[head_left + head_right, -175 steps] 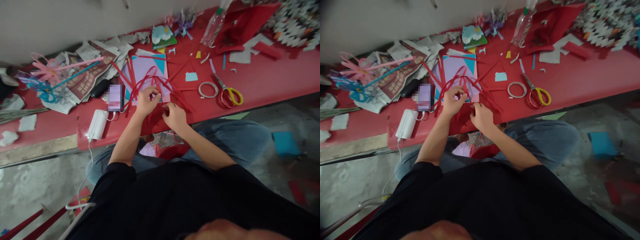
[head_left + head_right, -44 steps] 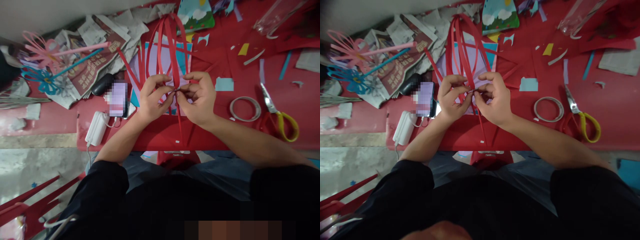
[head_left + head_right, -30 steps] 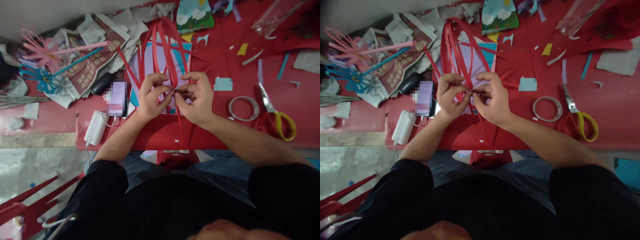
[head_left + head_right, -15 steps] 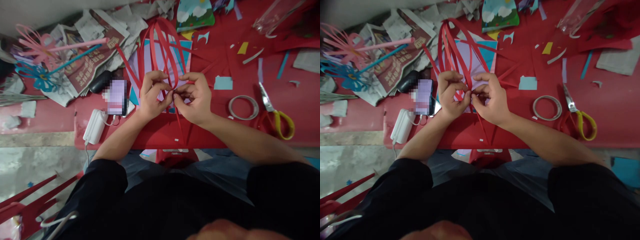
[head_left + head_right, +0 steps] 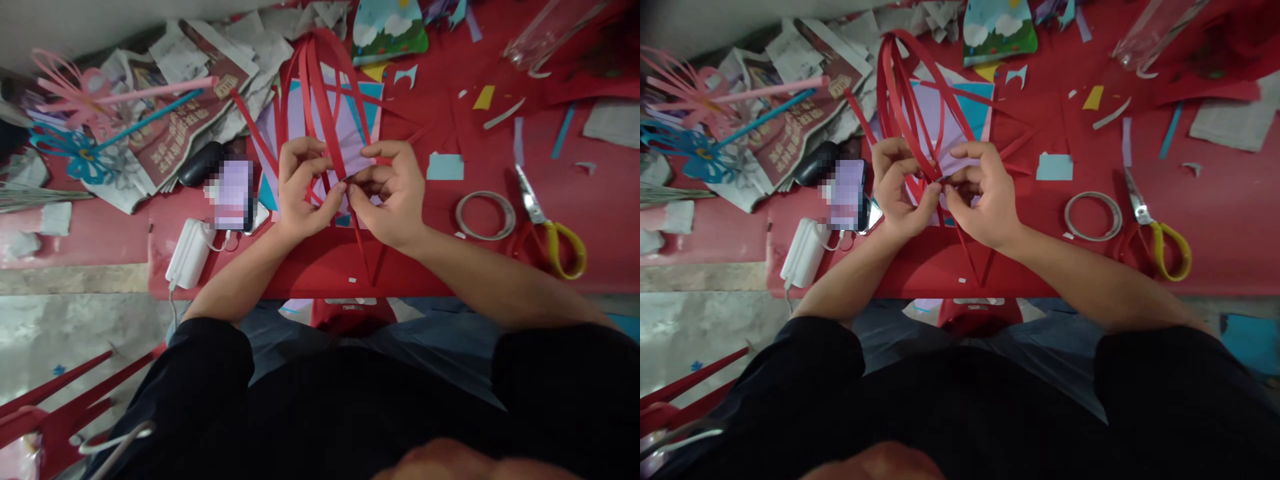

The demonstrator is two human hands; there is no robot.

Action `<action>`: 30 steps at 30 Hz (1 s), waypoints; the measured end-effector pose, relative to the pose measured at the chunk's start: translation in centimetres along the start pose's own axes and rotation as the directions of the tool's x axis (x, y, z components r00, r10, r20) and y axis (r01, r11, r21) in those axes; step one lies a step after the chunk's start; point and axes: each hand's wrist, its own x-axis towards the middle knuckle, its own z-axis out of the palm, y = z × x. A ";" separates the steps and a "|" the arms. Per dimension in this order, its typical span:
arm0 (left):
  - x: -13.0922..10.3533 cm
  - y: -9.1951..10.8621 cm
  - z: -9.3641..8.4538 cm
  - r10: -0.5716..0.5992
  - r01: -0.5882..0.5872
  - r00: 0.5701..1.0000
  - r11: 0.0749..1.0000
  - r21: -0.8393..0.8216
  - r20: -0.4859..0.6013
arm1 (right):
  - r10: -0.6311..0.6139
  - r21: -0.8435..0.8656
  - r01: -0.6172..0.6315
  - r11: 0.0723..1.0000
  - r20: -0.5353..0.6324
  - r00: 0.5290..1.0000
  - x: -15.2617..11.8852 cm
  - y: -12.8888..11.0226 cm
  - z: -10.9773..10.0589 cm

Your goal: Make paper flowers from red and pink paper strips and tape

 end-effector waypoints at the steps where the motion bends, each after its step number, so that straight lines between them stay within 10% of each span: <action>1: 0.1 0.0 0.0 0.005 -0.005 1.000 1.000 -0.004 -0.002 | 0.004 -0.009 -0.004 1.000 0.000 1.000 0.0 0.1 0.0; 13: 1.0 1.3 0.1 0.106 -0.100 0.991 0.992 0.082 -0.078 | -0.020 0.016 0.019 1.000 0.029 0.999 0.1 0.9 -0.4; 30: 0.7 2.9 0.4 -0.051 0.049 0.998 0.996 -0.080 -0.021 | -0.013 0.005 0.013 1.000 0.021 1.000 0.6 1.2 -0.6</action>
